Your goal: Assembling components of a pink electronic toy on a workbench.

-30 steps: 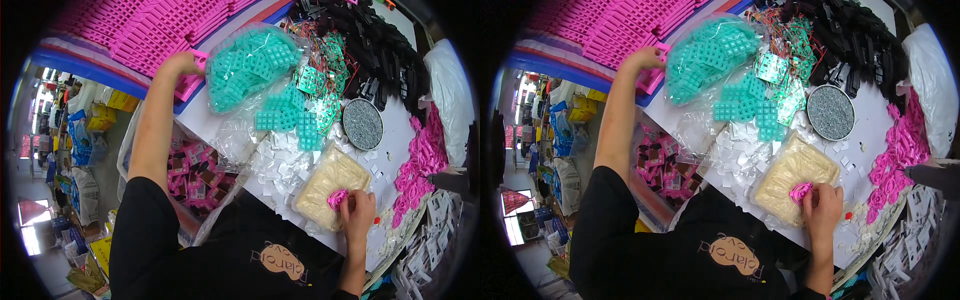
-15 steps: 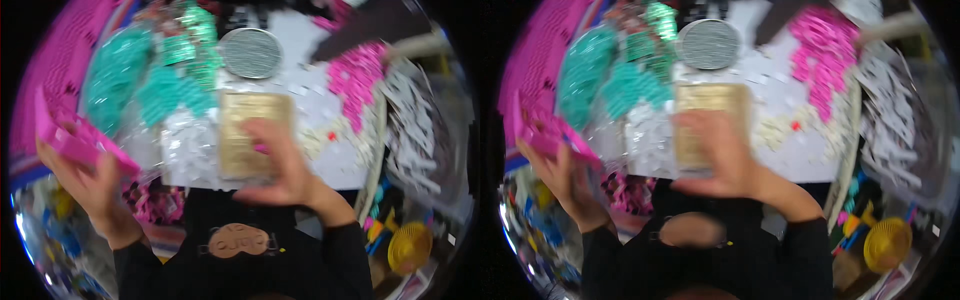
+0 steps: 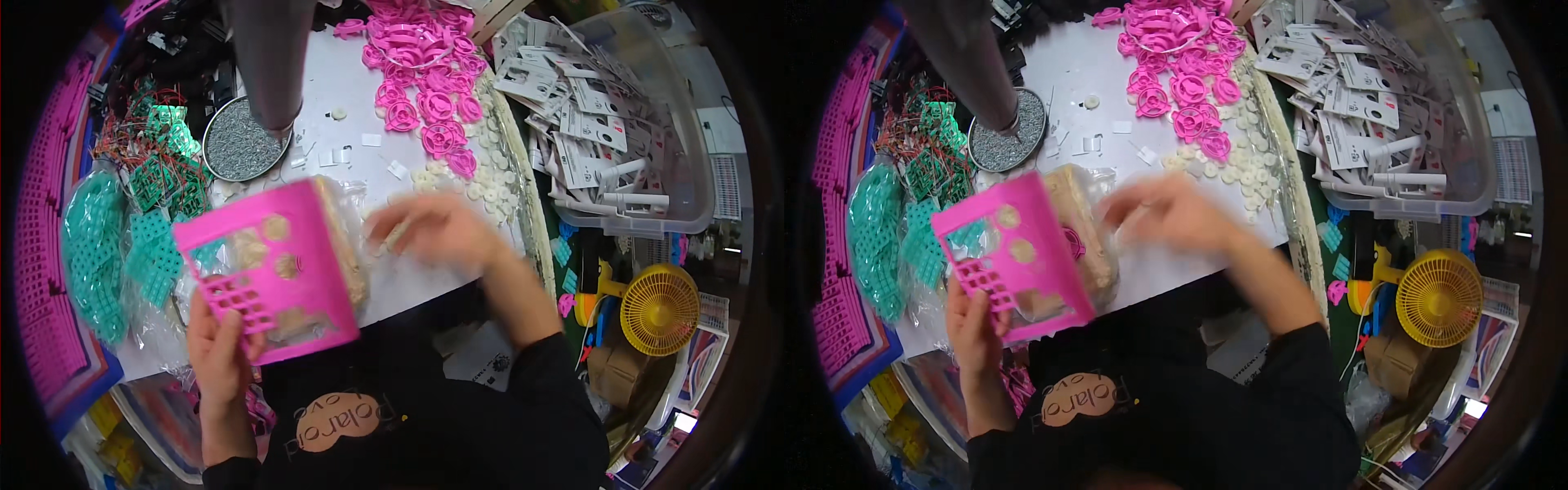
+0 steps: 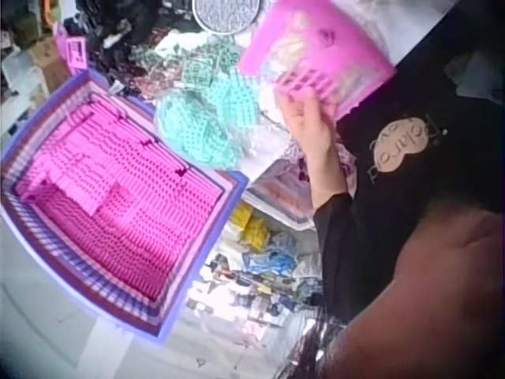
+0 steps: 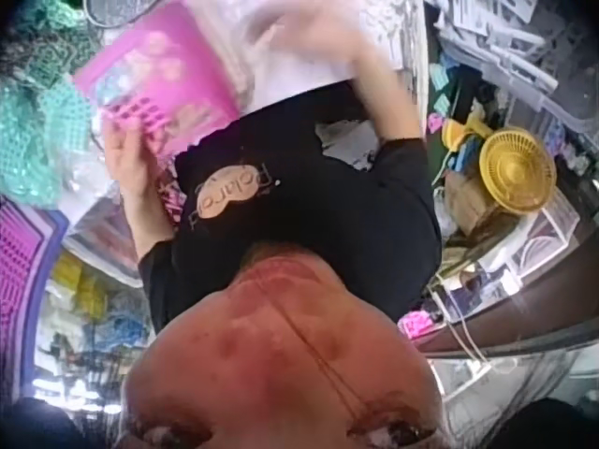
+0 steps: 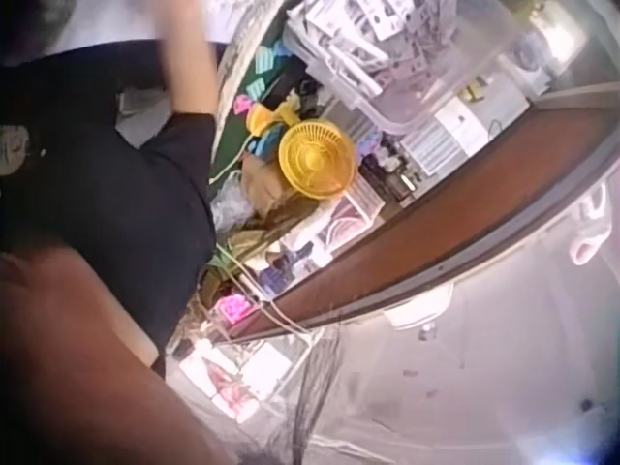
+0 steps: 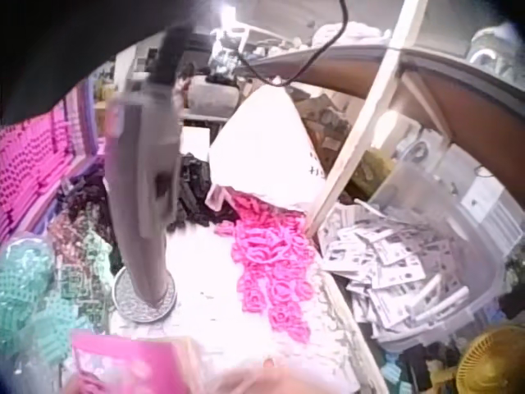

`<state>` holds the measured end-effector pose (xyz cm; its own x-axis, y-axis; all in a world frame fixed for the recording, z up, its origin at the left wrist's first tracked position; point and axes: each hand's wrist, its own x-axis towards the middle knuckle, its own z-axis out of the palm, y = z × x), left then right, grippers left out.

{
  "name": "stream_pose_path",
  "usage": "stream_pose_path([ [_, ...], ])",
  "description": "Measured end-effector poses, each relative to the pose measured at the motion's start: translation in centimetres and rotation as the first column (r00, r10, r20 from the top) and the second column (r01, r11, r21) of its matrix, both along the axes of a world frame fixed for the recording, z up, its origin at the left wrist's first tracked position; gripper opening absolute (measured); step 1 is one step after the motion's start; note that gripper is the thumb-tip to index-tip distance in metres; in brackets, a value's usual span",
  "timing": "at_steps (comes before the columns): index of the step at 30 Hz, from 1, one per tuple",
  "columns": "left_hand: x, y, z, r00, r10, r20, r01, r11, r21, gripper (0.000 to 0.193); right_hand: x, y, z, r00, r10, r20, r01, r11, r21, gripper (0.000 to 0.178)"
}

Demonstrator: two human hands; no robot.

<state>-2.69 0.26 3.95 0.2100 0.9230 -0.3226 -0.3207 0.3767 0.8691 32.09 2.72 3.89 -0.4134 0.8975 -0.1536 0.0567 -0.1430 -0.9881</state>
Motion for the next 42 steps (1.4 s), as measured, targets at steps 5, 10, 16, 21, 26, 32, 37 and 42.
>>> stream_pose_path([
  [5, -0.6, 1.4, 0.2, 0.999, -0.042, 0.004, 0.042, 0.999, 0.018, 0.04, 21.5, 9.1, -0.3, -0.291, -0.666, 0.687, -0.224, 0.745, 0.628, 0.043],
  [10, 0.0, 1.0, -0.4, 0.999, -0.035, 0.009, 0.035, 0.999, 0.034, 0.045, 29.5, 12.9, -0.4, -0.208, -0.531, 0.822, -0.17, 0.847, 0.504, 0.032],
  [16, -0.3, 1.6, -0.2, 0.992, -0.004, 0.129, 0.012, 0.998, -0.066, 0.061, 21.6, 4.1, 8.4, 0.246, -0.962, 0.121, 0.327, 0.2, 0.923, 0.024],
  [21, 1.6, 2.0, 0.2, 0.954, -0.119, 0.275, 0.15, 0.984, -0.092, 0.073, 6.6, -4.7, 10.1, 0.805, -0.586, 0.095, 0.456, 0.713, 0.532, 0.027],
  [26, 2.7, 0.3, -0.4, 0.959, -0.193, 0.208, 0.194, 0.981, 0.02, 0.058, -7.8, 0.2, 5.7, 0.968, -0.19, 0.164, 0.118, 0.92, 0.373, 0.033],
  [32, 0.3, -0.6, 0.5, 0.972, -0.026, 0.234, 0.038, 0.998, -0.045, 0.057, -10.6, 1.0, 2.6, 0.944, -0.329, -0.01, 0.306, 0.866, 0.396, 0.067],
  [37, -0.1, -0.6, -0.1, 0.998, 0.05, 0.03, -0.052, 0.996, 0.073, 0.071, -13.1, -1.5, -0.7, 0.858, -0.182, -0.48, 0.076, 0.97, -0.23, 0.066],
  [42, 1.2, -0.3, 0.3, 0.971, 0.24, -0.004, -0.23, 0.934, 0.275, 0.101, -13.8, -1.2, -0.8, 0.957, -0.124, -0.261, 0.133, 0.991, 0.02, 0.059],
])
